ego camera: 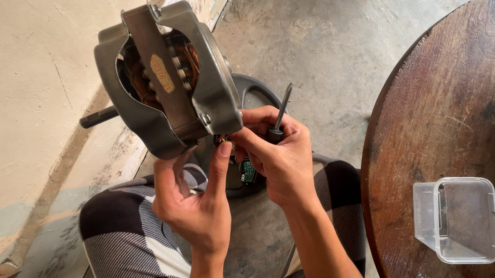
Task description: The person uses a screwdriver to tighten screws on the fan motor housing, then places the motor back into the black plastic rear cover. The person works on the fan motor and rear cover while seated on the floor.
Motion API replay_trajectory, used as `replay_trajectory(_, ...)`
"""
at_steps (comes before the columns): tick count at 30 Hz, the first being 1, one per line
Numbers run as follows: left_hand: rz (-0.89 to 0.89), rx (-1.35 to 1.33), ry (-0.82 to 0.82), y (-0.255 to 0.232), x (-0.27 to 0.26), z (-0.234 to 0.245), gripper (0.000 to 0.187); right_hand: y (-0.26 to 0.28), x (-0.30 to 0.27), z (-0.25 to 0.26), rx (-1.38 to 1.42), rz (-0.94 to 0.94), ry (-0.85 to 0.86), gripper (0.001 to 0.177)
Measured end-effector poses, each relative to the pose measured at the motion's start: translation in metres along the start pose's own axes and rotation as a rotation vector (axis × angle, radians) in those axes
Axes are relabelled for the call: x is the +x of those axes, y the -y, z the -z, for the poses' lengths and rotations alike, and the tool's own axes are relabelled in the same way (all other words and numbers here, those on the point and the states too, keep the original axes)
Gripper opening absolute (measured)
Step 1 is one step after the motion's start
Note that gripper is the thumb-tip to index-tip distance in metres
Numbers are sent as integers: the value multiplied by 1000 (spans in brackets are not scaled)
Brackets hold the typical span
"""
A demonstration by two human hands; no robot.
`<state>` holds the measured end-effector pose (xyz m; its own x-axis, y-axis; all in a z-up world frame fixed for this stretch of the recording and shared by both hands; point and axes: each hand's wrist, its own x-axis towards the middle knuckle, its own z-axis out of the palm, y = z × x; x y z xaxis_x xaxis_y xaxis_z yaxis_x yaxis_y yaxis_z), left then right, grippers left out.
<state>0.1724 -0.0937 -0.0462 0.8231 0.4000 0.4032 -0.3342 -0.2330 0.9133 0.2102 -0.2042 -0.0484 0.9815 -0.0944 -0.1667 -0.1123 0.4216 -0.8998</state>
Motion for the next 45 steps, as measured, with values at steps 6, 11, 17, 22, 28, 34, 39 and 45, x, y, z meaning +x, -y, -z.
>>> replay_trajectory(6,78,-197,80,6,-6,-1,35,2,-1,3,-72,21,48,15)
replay_trajectory(11,133,-332,91,15,-8,-1,40,1,-2,6,-162,84,40,19)
replay_trajectory(17,82,-252,86,23,-12,3,42,-2,-1,6,-158,36,23,18)
replay_trajectory(22,103,-213,104,25,-10,6,40,-3,1,5,-170,14,40,13)
replay_trajectory(28,92,-180,113,25,-7,9,35,-3,-2,0,-213,25,56,11)
replay_trajectory(34,75,-162,124,26,-5,11,32,-4,1,-2,-144,-53,39,11)
replay_trajectory(39,59,-185,126,27,-5,11,33,-6,9,0,-29,-101,64,11)
replay_trajectory(45,73,-203,138,26,-5,12,34,-6,8,3,-34,-95,87,13)
